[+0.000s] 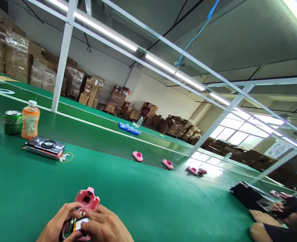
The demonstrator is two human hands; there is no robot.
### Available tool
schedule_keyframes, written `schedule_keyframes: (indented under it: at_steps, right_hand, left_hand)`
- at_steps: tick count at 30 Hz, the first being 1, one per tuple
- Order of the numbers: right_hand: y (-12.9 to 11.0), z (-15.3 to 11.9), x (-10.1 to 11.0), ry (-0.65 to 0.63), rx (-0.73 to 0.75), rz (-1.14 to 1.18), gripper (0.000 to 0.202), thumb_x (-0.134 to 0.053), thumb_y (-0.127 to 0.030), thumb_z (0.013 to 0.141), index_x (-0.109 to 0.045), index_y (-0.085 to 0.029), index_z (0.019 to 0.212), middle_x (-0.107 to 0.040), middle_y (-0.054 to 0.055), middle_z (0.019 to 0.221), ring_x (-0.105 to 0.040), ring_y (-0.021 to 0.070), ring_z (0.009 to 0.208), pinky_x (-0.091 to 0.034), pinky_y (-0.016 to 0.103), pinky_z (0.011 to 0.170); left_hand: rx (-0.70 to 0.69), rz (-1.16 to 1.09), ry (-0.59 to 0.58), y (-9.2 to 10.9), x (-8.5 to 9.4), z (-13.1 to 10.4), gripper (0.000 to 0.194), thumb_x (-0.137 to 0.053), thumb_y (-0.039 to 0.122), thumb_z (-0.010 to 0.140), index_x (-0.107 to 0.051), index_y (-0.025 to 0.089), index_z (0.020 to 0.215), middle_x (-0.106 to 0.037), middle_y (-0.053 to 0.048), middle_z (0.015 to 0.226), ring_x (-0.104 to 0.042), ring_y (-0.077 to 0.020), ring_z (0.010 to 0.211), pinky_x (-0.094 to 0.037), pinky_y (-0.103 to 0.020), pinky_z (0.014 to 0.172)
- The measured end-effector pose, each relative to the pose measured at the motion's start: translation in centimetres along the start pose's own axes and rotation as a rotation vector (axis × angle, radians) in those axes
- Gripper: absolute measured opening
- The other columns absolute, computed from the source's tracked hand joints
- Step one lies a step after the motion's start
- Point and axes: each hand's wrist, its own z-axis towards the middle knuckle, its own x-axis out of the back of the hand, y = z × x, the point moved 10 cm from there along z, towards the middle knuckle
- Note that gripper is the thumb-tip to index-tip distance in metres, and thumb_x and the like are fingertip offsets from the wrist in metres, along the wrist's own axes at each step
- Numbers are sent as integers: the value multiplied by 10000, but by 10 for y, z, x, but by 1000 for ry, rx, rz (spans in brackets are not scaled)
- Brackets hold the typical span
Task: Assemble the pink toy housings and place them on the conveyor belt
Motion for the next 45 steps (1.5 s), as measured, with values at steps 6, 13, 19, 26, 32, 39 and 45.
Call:
schedule_keyframes:
  at_steps: [6, 13, 19, 26, 32, 39, 45]
  right_hand:
    - [27, -8, 25, 37, -275, 244, 288, -585, -188, 1001, -759, -367, 1144, -785, -51, 1024, -691, 163, 895, -540, 287, 862]
    - [28, -19, 11, 133, -310, 241, 256, -557, -273, 1027, -762, -355, 1157, -780, -17, 974, -634, 177, 836, -556, 301, 767]
    - [15, -35, -14, 131, -222, 36, 296, -534, -111, 1005, -704, -265, 1192, -762, 12, 1016, -589, 167, 800, -564, 289, 726]
    - [4, -27, -28, -6, -160, -215, 295, -610, 15, 889, -662, -155, 1124, -723, 38, 984, -580, 200, 791, -580, 336, 711]
    - [-3, -32, -27, -4, -152, -341, 403, -642, -33, 869, -633, -104, 1267, -702, 115, 1247, -603, 274, 1030, -593, 392, 859]
    - [-7, -52, -18, 385, -105, -258, 316, -491, -122, 1013, -681, -203, 1252, -767, 32, 1155, -574, 201, 797, -543, 351, 678]
    - [69, -34, 45, 515, -569, -143, 639, -299, -462, 1083, -730, -199, 693, -722, 71, 657, -592, 179, 598, -459, 331, 618]
  left_hand:
    - [-39, 171, 137, 22, 22, -8, 614, -788, 489, 782, -643, 335, 1358, -699, -77, 1295, -688, -277, 1091, -588, -328, 919]
    - [-4, 227, 127, 34, 15, -8, 285, -522, 411, 986, -774, 279, 970, -727, -43, 1054, -679, -217, 988, -552, -284, 889]
    - [18, 260, 124, 29, 11, -10, 254, -508, 408, 1003, -707, 264, 937, -706, -22, 1007, -664, -216, 951, -526, -310, 867]
    - [-46, 393, 91, 31, 8, -13, 255, -448, 377, 1048, -681, 274, 1023, -705, -14, 1065, -668, -211, 996, -549, -345, 891]
    - [-296, 629, -15, 46, -8, -28, 377, -559, 347, 1005, -566, 333, 1382, -649, -36, 1288, -611, -239, 1173, -571, -395, 971]
    - [-333, 814, -49, 45, -14, -33, 446, -519, 279, 1014, -512, 331, 1458, -599, -82, 1324, -594, -269, 1123, -572, -439, 913]
    - [-345, 939, -72, 43, -18, -31, 457, -538, 296, 1005, -522, 406, 1449, -592, -73, 1361, -592, -297, 1122, -540, -500, 916]
